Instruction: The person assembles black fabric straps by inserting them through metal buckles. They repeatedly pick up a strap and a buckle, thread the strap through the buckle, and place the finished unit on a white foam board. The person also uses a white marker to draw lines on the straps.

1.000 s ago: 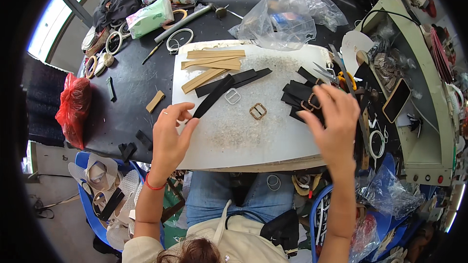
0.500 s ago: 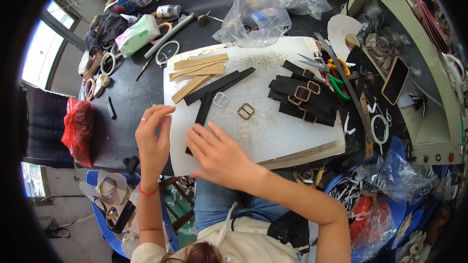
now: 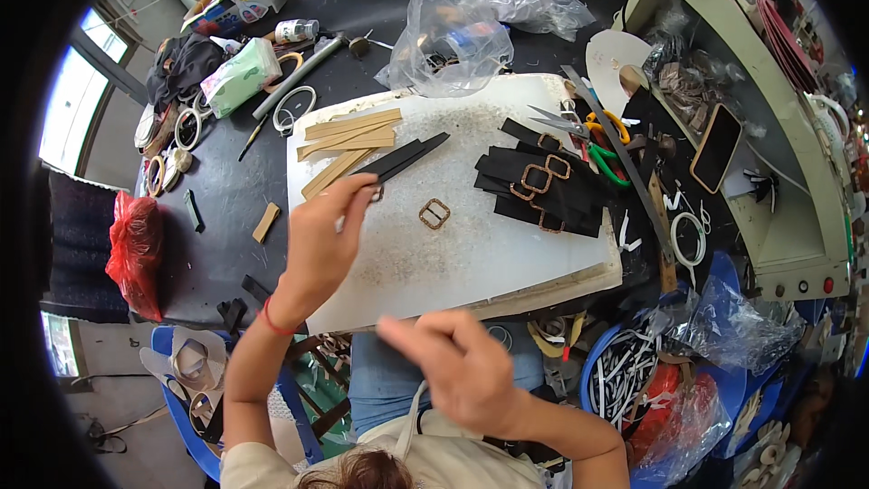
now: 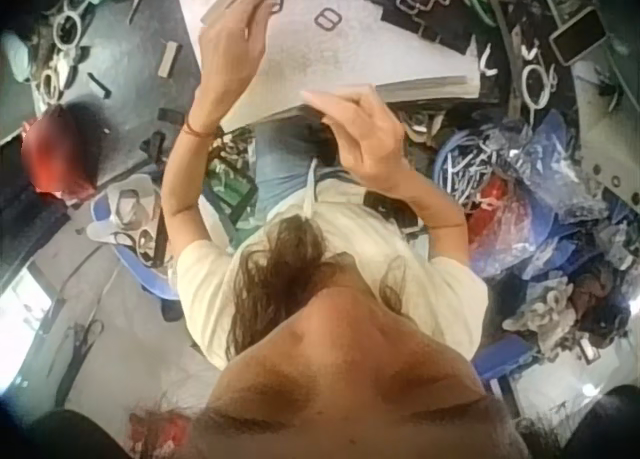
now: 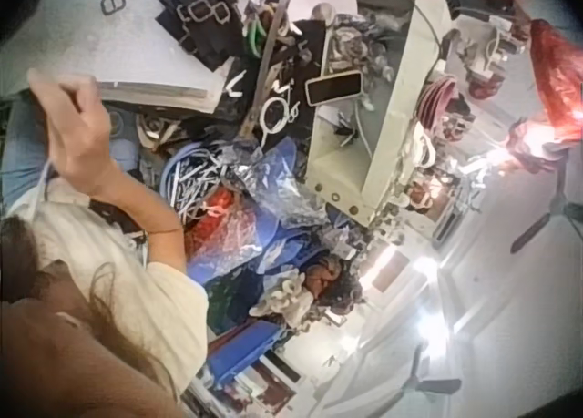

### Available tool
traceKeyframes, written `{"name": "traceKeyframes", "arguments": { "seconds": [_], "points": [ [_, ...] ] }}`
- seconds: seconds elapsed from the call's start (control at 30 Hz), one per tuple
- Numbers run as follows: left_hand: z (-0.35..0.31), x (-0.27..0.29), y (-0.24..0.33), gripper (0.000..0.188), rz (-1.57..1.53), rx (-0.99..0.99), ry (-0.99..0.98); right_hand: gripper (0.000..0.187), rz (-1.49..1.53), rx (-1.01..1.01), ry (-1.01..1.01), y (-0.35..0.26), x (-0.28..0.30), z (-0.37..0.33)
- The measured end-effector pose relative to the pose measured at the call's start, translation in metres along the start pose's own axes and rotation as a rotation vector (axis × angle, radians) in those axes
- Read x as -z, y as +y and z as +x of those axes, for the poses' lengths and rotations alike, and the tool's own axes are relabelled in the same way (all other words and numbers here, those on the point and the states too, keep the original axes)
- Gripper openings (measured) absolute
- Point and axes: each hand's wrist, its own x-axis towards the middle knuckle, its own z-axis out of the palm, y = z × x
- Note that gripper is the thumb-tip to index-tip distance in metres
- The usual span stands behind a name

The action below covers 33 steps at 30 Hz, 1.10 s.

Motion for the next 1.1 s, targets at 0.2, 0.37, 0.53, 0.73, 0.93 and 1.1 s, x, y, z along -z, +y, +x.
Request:
{"name": "traceKeyframes", "arguments": {
  "seconds": [0.2,0.37,0.53,0.73,0.93,1.1],
  "points": [
    [-0.052,-0.001,0.037,0.025,-1.139,0.633,0.058,0.009,0.535,-0.584,0.208,0.025,-0.023,0.015],
    [-0.067,-0.016,0.049,0.026,-0.918,0.539,0.194,0.008,0.431,-0.582,0.191,0.029,-0.036,0.02],
    [-0.072,-0.024,0.05,0.027,-0.421,0.282,0.215,0.01,0.55,-0.614,0.136,0.035,-0.038,0.024],
    [-0.072,-0.021,0.045,0.026,-0.921,0.426,0.27,0.018,0.757,-0.727,0.118,0.024,-0.037,0.035],
    [-0.07,-0.012,0.044,0.027,-0.849,0.346,0.148,0.025,0.768,-0.606,0.148,0.024,-0.036,0.034],
    [-0.064,0.012,0.044,0.028,-0.547,0.102,-0.064,0.017,0.727,-0.595,-0.055,0.041,-0.018,0.035]
  ]
}}
